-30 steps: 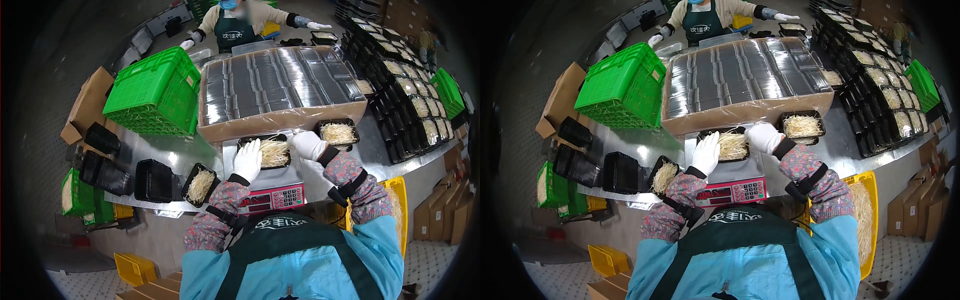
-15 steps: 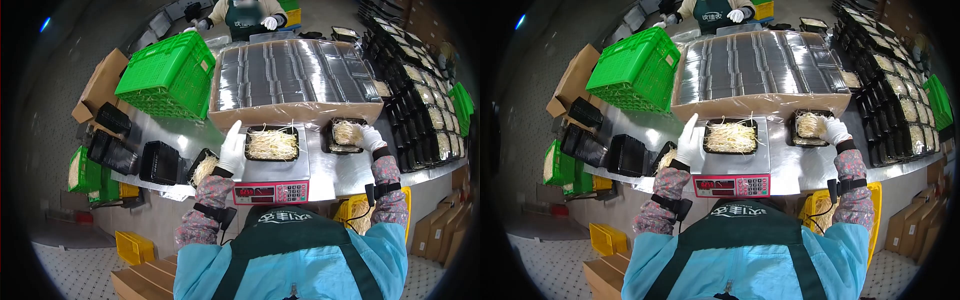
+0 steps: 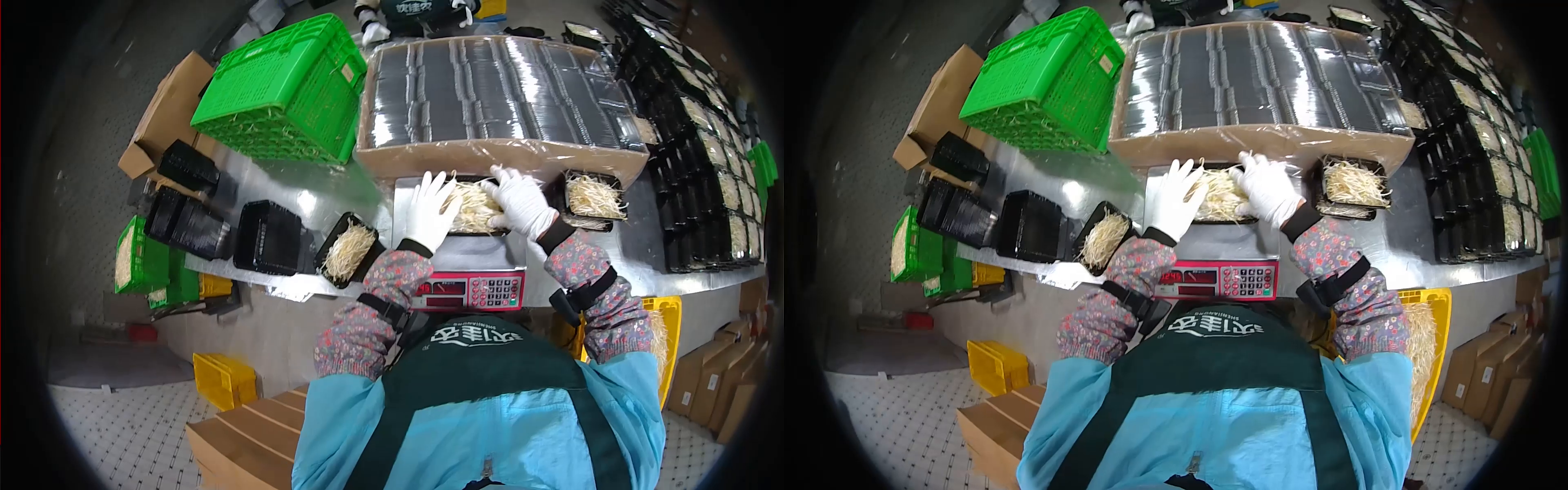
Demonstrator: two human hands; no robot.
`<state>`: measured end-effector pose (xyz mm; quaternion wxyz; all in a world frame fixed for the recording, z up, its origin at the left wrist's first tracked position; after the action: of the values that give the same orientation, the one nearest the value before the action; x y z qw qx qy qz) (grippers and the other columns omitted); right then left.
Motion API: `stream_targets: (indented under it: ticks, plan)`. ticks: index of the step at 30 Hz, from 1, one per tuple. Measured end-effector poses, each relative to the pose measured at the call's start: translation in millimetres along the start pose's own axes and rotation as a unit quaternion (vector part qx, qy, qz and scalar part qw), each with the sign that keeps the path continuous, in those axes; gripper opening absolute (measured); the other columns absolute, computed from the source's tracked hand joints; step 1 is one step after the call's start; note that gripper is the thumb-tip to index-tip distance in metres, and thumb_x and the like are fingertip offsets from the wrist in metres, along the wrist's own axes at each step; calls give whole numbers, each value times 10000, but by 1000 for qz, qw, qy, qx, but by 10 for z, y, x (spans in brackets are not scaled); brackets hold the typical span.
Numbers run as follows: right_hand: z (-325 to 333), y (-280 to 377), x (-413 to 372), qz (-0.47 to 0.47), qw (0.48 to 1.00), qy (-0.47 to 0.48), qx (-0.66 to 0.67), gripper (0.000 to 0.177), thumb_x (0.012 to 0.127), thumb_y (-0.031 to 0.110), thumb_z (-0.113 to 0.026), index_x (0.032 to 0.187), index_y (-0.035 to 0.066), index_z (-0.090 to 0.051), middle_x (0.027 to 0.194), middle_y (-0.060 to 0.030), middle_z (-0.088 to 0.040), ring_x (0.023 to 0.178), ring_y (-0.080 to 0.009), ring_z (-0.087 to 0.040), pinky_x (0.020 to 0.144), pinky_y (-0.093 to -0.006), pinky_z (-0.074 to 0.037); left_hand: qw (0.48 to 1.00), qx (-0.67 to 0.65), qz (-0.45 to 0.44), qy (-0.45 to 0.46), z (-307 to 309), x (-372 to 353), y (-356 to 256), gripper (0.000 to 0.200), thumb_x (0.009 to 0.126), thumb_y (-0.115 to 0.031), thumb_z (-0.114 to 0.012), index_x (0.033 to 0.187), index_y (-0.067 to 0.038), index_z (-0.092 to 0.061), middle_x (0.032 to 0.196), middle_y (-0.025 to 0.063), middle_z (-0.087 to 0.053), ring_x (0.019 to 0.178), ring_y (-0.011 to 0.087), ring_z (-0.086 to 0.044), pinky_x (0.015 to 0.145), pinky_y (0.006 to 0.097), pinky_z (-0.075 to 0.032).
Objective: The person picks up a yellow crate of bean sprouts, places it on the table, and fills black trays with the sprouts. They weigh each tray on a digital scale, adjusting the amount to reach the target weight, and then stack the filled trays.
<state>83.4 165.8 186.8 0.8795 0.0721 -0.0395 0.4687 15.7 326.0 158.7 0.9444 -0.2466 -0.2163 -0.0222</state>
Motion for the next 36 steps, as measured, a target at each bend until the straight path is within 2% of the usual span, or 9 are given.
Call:
stream_targets:
  ticks: [7, 12, 20, 22, 25, 27, 30, 34, 36]
  plan:
    - [-67, -27, -34, 4, 999, 1, 38, 390, 774, 250, -711, 1118, 73, -667, 839, -97, -653, 822, -290, -644, 709, -400, -519, 999, -26, 40, 6, -71, -65, 74, 330, 923, -185, -576, 1241, -121, -638, 1310, 76, -600, 1326, 321, -440, 1125, 498, -295]
    - [50, -285, -162, -23, 990, -89, 109, 175, 778, 254, -694, 810, 83, -683, 774, -123, -657, 773, -325, -655, 710, -424, -522, 999, -19, 26, 28, -133, -90, 108, 334, 943, -158, -529, 1262, -128, -625, 1326, 78, -592, 1323, 312, -449, 1130, 495, -277]
    - [931, -1430, -1216, -187, 951, -217, 114, 157, 825, 199, -698, 944, 102, -728, 771, -110, -642, 773, -298, -646, 694, -394, -508, 988, -136, -3, 77, 149, -34, 129, 508, 930, -66, -458, 1435, -122, -454, 1468, 146, -444, 1410, 324, -334, 1163, 444, -225]
    - [694, -1742, -1476, -235, 949, -185, 104, 212, 776, 240, -743, 934, 99, -735, 768, -104, -653, 802, -296, -649, 724, -385, -523, 971, -234, 25, 40, 226, -32, 342, 536, 918, -52, -455, 1452, -97, -424, 1462, 173, -442, 1408, 316, -339, 1162, 410, -238]
    - [464, -1737, -1585, -248, 967, -51, -28, 395, 730, 316, -776, 1044, 88, -704, 945, -122, -684, 928, -318, -644, 808, -418, -524, 916, -304, 258, 55, 336, 34, 565, 560, 960, -188, -492, 1481, -49, -340, 1449, 262, -411, 1384, 377, -349, 1138, 413, -276]
    - [600, -1386, -1291, -213, 970, -107, 42, 587, 732, 344, -778, 1221, 61, -618, 1118, -172, -649, 1045, -340, -615, 894, -424, -502, 997, 15, 64, 26, 106, 146, 781, 588, 984, -314, -500, 1476, -39, -332, 1454, 273, -397, 1376, 414, -340, 1134, 426, -280]
    - [428, -798, -726, -87, 964, -190, 166, 842, 715, 396, -797, 1382, 14, -455, 1376, -245, -492, 1302, -379, -449, 1081, -438, -376, 992, 35, 61, 103, 32, 296, -100, 654, 970, -407, -509, 1435, 30, -363, 1453, 279, -395, 1379, 442, -320, 1128, 522, -255]
    - [84, -201, -316, -21, 991, 7, 130, 1095, 614, 526, -831, 1446, 4, -346, 1493, -255, -333, 1377, -408, -342, 1109, -456, -340, 967, 107, -200, 116, -322, -1, -653, 596, 882, -381, -626, 1307, 19, -508, 1285, 236, -546, 1230, 413, -477, 1063, 523, -330]
    - [-130, -264, -306, 5, 988, 21, 155, 1083, 609, 528, -831, 1436, -2, -374, 1433, -249, -414, 1314, -390, -425, 1059, -429, -396, 976, 39, -175, 126, -256, 43, -604, 534, 873, -355, -641, 1261, -2, -540, 1209, 207, -582, 1150, 374, -523, 1007, 498, -374]
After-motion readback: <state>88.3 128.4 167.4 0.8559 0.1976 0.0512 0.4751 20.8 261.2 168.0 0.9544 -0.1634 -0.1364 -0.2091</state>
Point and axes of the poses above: each hand's wrist, its own x-axis towards the middle knuckle, its own z-axis out of the back of the hand, y = z × x, the point moved 7 cm from there along x, towards the middle knuckle
